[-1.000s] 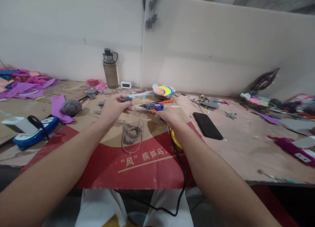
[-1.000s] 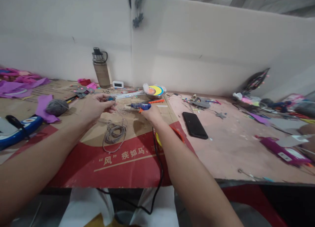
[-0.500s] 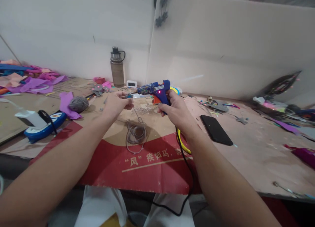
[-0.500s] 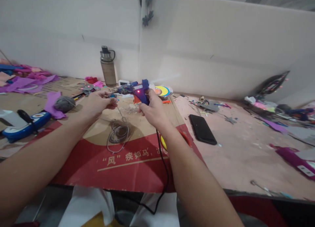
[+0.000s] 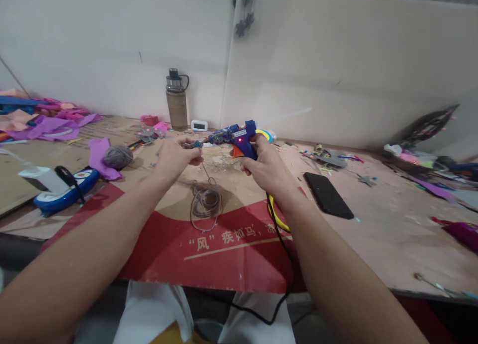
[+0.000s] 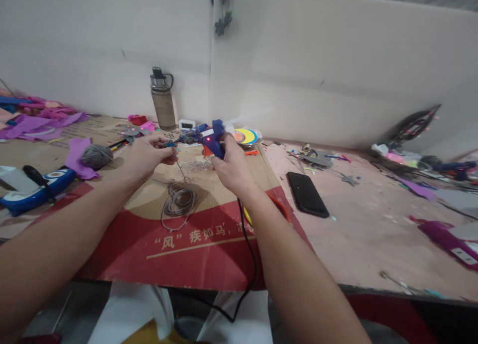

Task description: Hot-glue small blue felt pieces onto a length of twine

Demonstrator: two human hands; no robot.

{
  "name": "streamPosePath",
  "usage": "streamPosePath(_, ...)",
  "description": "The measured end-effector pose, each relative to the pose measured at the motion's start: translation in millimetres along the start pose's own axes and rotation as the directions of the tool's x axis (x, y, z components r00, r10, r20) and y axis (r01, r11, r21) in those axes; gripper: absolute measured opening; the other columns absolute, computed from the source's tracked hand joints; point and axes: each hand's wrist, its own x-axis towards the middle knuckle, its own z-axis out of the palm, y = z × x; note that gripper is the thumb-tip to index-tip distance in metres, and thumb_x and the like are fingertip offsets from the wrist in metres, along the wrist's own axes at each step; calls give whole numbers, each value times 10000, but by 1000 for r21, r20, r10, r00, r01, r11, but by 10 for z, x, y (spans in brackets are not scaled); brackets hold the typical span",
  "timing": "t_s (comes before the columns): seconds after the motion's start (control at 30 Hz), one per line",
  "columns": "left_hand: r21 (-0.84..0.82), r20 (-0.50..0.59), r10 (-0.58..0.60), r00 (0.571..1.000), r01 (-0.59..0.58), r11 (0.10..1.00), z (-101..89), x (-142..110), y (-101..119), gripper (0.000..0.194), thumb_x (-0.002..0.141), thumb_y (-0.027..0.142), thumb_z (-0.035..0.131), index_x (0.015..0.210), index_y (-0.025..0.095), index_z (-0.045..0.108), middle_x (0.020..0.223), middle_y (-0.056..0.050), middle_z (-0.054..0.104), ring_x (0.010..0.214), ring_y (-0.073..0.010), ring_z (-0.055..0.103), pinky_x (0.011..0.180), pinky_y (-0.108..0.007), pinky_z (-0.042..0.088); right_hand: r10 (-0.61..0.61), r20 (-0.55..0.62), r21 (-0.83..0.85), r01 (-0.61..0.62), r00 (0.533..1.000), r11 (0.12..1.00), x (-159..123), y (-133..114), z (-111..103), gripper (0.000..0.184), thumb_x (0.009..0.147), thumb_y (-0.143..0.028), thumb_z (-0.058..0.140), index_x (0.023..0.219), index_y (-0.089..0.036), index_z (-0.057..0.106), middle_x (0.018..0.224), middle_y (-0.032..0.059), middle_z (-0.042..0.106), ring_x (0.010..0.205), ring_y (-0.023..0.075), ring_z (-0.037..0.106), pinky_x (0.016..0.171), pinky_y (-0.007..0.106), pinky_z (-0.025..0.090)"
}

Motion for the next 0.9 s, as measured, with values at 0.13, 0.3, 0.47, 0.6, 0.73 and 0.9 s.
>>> streamPosePath(0.13, 26, 8, 27, 1000, -28, 999, -2, 2, -17, 98, 669, 71, 670, 701, 155, 629, 547, -13, 649, 520, -149, 647, 523, -247, 538, 9, 1, -7, -9, 1000, 1000, -7, -17, -1, 262, 680, -98, 489, 915, -208, 456, 907, 35, 604, 799, 169, 550, 693, 309, 440)
streamPosePath(0.3, 3, 18, 31, 999, -31, 1000, 11, -11, -4, 114, 655, 66, 696, 690, 155, 635, 531, -11, 645, 499, -140, 639, 503, -225, 525, 16, -6, -25, -16, 1000, 1000, -13, -47, -4, 262, 689, -100, 502, 927, -204, 462, 905, 46, 608, 847, 191, 569, 717, 323, 444)
streamPosePath(0.47, -5, 31, 54, 998, -54, 999, 14, -5, -19, 111, 652, 69, 696, 689, 152, 631, 548, -15, 652, 502, -138, 641, 500, -221, 528, 35, -12, -43, -35, 999, 998, -8, -33, -8, 254, 696, -99, 502, 923, -204, 461, 909, 47, 607, 860, 194, 575, 722, 321, 440)
streamPosePath(0.6, -16, 22, 54, 998, -54, 998, 9, 10, -43, 114, 641, 90, 715, 698, 149, 635, 560, -18, 655, 516, -143, 650, 506, -221, 532, 47, -13, -61, -47, 999, 997, -10, -31, -13, 238, 699, -100, 496, 909, -208, 456, 920, 50, 611, 873, 196, 575, 720, 316, 438)
streamPosePath(0.73, -18, 23, 65, 998, -65, 998, 6, 21, -58, 110, 643, 111, 723, 703, 145, 637, 571, -24, 659, 522, -144, 652, 513, -225, 537, 45, -17, -86, -46, 999, 995, -5, -29, -14, 237, 702, -92, 501, 904, -208, 454, 923, 51, 615, 855, 191, 573, 716, 310, 435)
streamPosePath(0.9, -59, 34, 57, 998, -55, 997, 12, 16, -49, 104, 655, 102, 712, 703, 140, 628, 588, -24, 661, 524, -138, 650, 511, -226, 537, 35, -16, -113, -36, 999, 993, -10, -50, -22, 250, 717, -77, 492, 932, -201, 465, 920, 53, 623, 825, 189, 576, 730, 322, 435)
